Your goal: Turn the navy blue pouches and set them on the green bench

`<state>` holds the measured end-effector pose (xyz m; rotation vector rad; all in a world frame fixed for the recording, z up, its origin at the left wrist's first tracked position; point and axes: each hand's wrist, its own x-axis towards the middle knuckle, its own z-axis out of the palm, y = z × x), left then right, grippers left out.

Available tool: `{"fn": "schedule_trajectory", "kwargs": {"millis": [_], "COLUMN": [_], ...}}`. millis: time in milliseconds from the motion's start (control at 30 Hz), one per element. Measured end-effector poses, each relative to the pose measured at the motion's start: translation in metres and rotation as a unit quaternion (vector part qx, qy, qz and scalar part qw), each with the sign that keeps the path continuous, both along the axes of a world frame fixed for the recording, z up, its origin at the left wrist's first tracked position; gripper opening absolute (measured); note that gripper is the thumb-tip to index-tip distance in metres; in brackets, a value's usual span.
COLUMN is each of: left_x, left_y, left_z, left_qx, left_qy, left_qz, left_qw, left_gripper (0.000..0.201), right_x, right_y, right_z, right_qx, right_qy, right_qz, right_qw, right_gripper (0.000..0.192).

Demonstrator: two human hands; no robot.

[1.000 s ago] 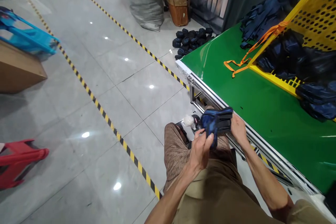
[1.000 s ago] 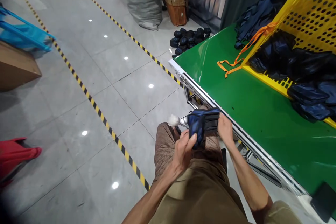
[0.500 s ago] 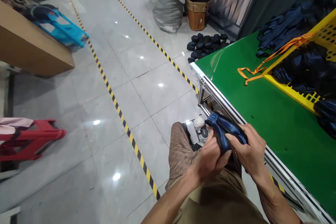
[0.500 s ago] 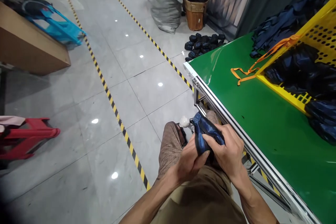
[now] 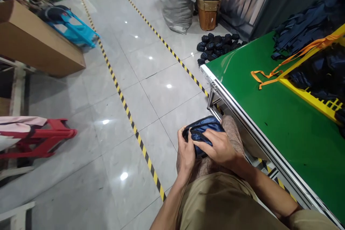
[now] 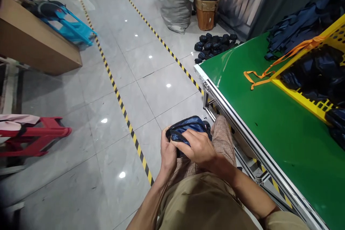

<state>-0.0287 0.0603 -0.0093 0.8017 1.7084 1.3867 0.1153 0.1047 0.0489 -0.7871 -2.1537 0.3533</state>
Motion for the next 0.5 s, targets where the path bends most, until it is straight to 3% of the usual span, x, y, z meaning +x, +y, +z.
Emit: {"fn": "schedule_trajectory", "kwargs": {"millis": [67,167,233,333,500], "left_x": [0.005,0.008,0.009,0.016,0.038], "left_y": [0.011,0.028,0.037,0.051,0.072], "left_z": [-0.009,-0.021,-0.027,-0.032,-0.042], "left_qx": [-0.001,-0.007,-0.018,-0.035,-0.035], "left_qy": [0.036,0.062,0.051,0.025,-0.066], "left_qz": [0.028,0.013,-0.03,-0.074,-0.083], "left_qw": [0.999,0.998,0.998,0.996,0.994], "left_gripper": [0.033,0.042,0.049,0.061,0.067], "right_x": [0.01,0.028,0.039,0.051,0.043], "right_y": [0.006,0.019,0.032,0.057,0.082], "right_z": [0.005,0.007,0.0,-0.026,-0.089], "right_qx": [0.034,0.036,-0.059,-0.24,-0.495], "right_qy": [-0.035,-0.06,-0.012,0.062,0.162], "right_qz": [-0.007,-0.094,-0.178,-0.25,-0.231], "right_qw": [0.999,0.993,0.982,0.936,0.822], "right_gripper": [0.029,0.026,0.018,0.042,0.066]}}
